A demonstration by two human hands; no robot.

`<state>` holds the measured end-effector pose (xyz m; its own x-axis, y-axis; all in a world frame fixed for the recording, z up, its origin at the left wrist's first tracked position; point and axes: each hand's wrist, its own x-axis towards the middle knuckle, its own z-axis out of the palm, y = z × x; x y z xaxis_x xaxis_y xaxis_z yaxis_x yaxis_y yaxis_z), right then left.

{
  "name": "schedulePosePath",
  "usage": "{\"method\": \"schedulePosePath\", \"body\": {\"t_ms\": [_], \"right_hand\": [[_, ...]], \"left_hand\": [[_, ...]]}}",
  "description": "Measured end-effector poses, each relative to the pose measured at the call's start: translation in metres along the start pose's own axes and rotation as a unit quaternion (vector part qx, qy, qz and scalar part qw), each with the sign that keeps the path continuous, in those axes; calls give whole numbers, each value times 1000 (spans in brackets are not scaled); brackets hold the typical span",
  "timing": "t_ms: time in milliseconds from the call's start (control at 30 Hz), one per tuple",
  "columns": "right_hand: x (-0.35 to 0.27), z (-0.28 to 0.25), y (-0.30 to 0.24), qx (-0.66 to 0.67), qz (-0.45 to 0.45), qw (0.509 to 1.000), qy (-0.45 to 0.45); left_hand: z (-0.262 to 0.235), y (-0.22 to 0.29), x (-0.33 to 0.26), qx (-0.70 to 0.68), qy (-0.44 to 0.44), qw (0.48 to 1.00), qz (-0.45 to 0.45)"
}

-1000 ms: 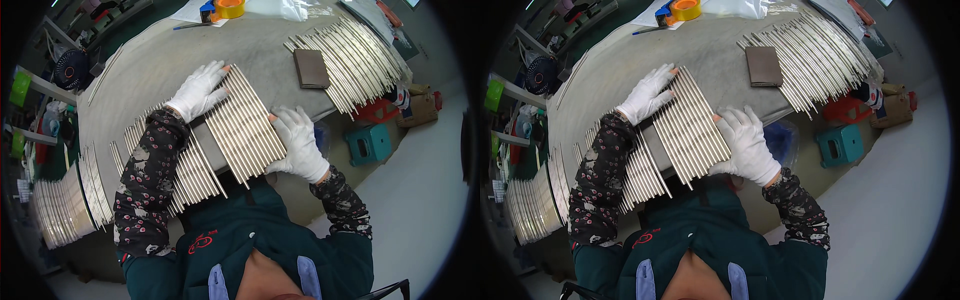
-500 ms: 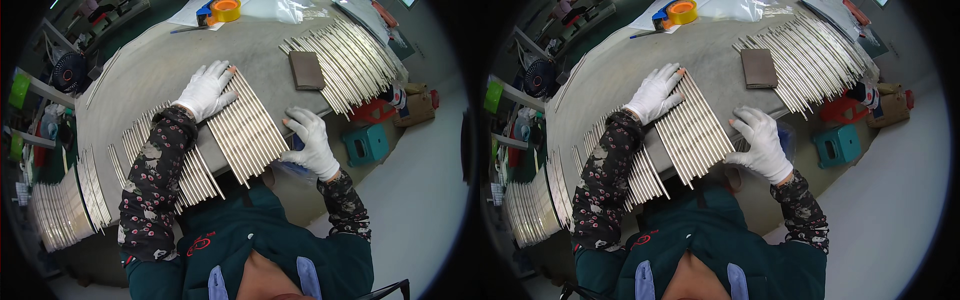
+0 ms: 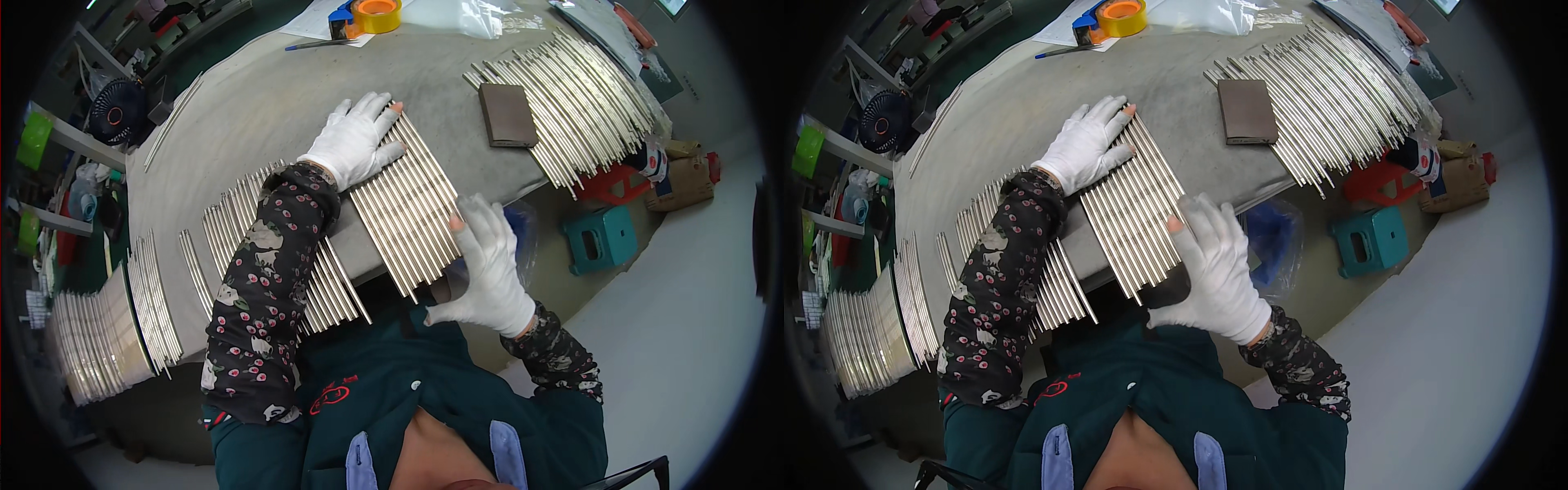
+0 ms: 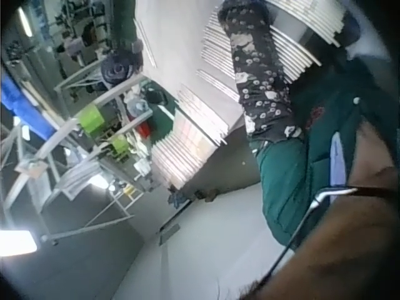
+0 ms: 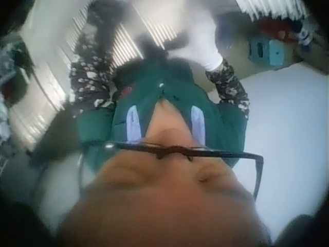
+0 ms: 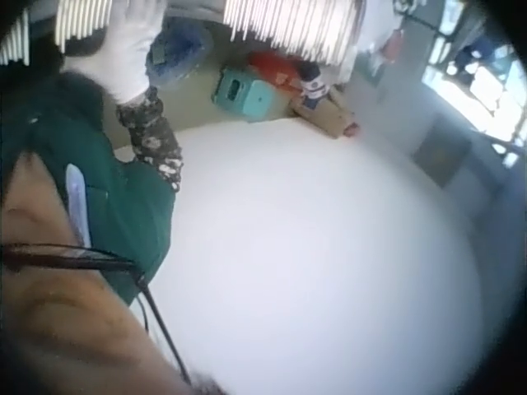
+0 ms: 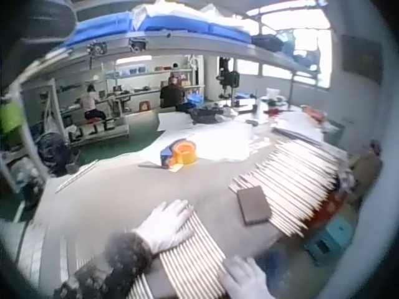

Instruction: Sanding and polishing multiple thin metal rods on a workbench using a manual sanding block.

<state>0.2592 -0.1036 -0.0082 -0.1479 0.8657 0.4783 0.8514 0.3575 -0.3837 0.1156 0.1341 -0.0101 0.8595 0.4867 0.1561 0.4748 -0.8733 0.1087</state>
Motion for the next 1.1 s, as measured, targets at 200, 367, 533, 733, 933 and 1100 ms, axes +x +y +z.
{"method": "schedulePosePath", "body": {"t_ms": [200, 367, 533, 733, 933, 1100], "right_hand": [[9, 23, -10, -46, 56, 997, 22], [-21, 5, 14, -72, 47, 993, 76], [-46, -1, 32, -26, 130, 985, 115], [-24, -16, 36, -62, 106, 982, 144], [19, -26, 63, -120, 71, 971, 194], [63, -18, 86, -260, 236, 929, 117]], "left_hand": [[-3, 1, 3, 0, -8, 1000, 0], [-14, 19, -7, 22, -1, 999, 43], [-9, 22, -22, 28, -29, 990, 132], [-9, 16, -28, 30, -33, 990, 137], [-9, 15, -33, 35, -4, 989, 142], [-6, 14, -32, 25, 6, 990, 139]]}}
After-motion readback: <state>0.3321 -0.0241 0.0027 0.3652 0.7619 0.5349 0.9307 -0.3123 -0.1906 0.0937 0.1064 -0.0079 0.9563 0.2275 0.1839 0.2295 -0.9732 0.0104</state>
